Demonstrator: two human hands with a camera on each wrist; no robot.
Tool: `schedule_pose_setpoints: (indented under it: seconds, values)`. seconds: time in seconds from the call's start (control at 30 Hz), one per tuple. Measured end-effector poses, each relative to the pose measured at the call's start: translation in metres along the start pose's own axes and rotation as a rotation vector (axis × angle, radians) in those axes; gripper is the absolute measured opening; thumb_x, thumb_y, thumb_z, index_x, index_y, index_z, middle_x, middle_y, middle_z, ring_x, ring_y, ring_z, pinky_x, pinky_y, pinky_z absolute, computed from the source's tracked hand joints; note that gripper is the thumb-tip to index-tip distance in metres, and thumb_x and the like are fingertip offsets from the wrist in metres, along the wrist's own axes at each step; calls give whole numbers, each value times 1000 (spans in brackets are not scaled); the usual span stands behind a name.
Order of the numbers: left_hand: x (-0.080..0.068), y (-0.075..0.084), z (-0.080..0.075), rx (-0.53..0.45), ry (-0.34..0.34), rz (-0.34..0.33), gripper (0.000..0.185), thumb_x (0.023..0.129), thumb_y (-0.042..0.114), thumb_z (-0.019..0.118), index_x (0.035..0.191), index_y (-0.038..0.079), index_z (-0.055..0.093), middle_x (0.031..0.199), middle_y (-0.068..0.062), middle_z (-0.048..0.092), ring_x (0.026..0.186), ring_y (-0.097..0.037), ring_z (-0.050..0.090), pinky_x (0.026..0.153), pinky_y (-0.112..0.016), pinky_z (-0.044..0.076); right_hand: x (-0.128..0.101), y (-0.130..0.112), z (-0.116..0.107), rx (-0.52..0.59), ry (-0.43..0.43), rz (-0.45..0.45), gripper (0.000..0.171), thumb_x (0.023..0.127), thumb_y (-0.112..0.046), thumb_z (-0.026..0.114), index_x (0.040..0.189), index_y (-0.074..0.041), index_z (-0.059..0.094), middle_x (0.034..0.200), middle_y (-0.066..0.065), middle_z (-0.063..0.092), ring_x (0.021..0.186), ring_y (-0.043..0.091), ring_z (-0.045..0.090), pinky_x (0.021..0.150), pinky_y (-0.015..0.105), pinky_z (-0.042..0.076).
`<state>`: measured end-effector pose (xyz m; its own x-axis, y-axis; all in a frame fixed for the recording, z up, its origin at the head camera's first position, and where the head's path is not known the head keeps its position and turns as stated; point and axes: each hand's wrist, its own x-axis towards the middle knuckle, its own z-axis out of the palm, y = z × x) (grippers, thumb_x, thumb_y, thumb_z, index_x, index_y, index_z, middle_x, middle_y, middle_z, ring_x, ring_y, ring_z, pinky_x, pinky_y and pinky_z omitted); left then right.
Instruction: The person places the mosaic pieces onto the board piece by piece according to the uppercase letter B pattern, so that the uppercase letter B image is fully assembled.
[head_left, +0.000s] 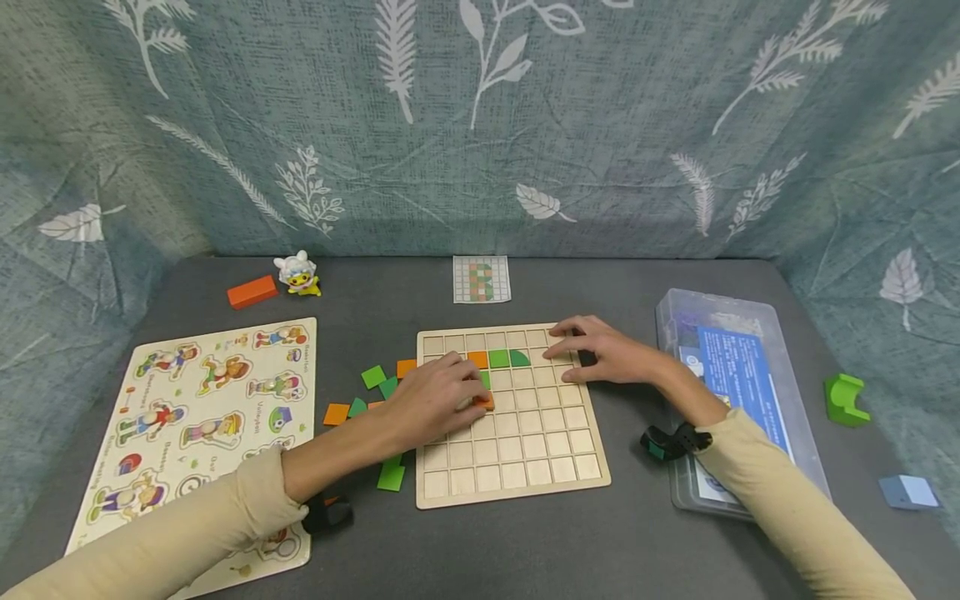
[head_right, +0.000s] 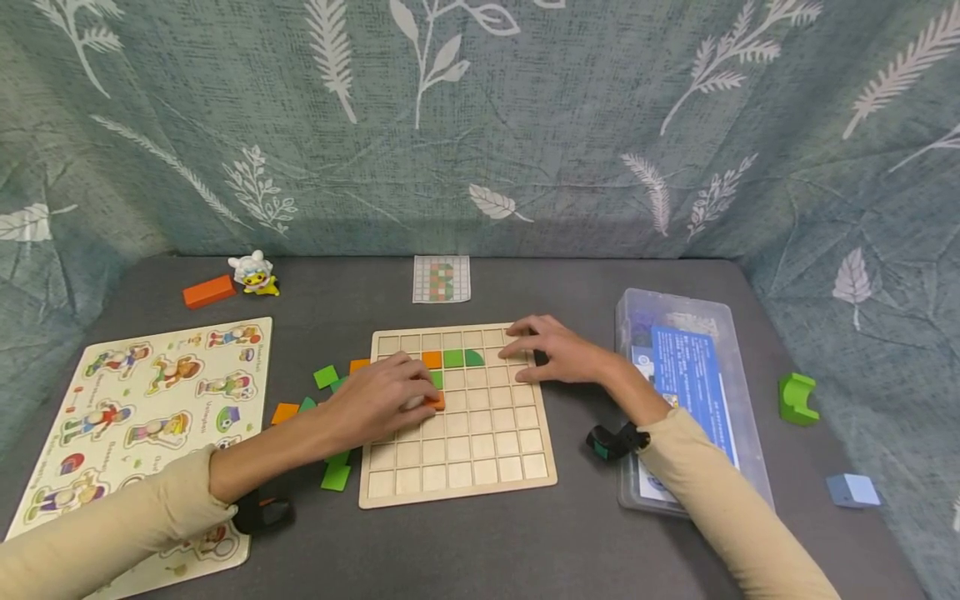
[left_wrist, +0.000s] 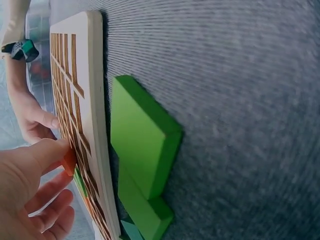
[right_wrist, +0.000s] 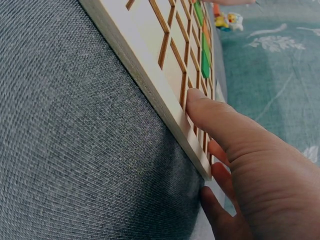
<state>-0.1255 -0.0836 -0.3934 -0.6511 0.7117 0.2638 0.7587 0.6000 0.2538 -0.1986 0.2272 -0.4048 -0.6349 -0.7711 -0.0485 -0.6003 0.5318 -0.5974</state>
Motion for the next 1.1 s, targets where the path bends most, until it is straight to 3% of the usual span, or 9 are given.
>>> schedule_pose_setpoints:
  seconds: [0.3,0.6,0.83,1.0,1.1]
  values:
    - [3,2,1,-32,-17,-72,6,85,21,73,90,21,77,90,6,64,79,-9,50,62,-18,41,-1,0,-1,8,-4,3,40,89,-22,70,128,-15,63,144,18,43,132,39,37,103,60,34]
    - [2,1,2,-75,-49,-110,5,85,19,71,88,21,75,85,6,64,74,-9,47,62,-19,37,0,2,0,0,-1,-4,40,89,-22,70,128,-15,63,144,18,44,132,38,38,103,60,34]
    - [2,2,-2,-62,-86,-89,6,85,23,73,89,20,76,89,4,63,76,-10,49,63,-20,39,0,1,0,4,-2,1,40,89,-22,70,128,-15,64,144,18,44,132,39,37,103,60,34]
    - [-11,-2,-15,-105,-124,-114,15,86,28,73,97,19,76,101,1,63,87,-14,53,69,-24,43,1,0,-1,16,-9,8,40,89,-21,70,128,-14,63,144,18,43,132,39,37,104,60,34]
    - [-28,-14,-29,-143,-130,-182,20,88,28,72,105,18,75,108,-1,63,97,-17,54,75,-32,47,0,-1,-1,24,-11,14,40,89,-21,70,128,-14,63,144,18,43,133,39,36,104,60,33]
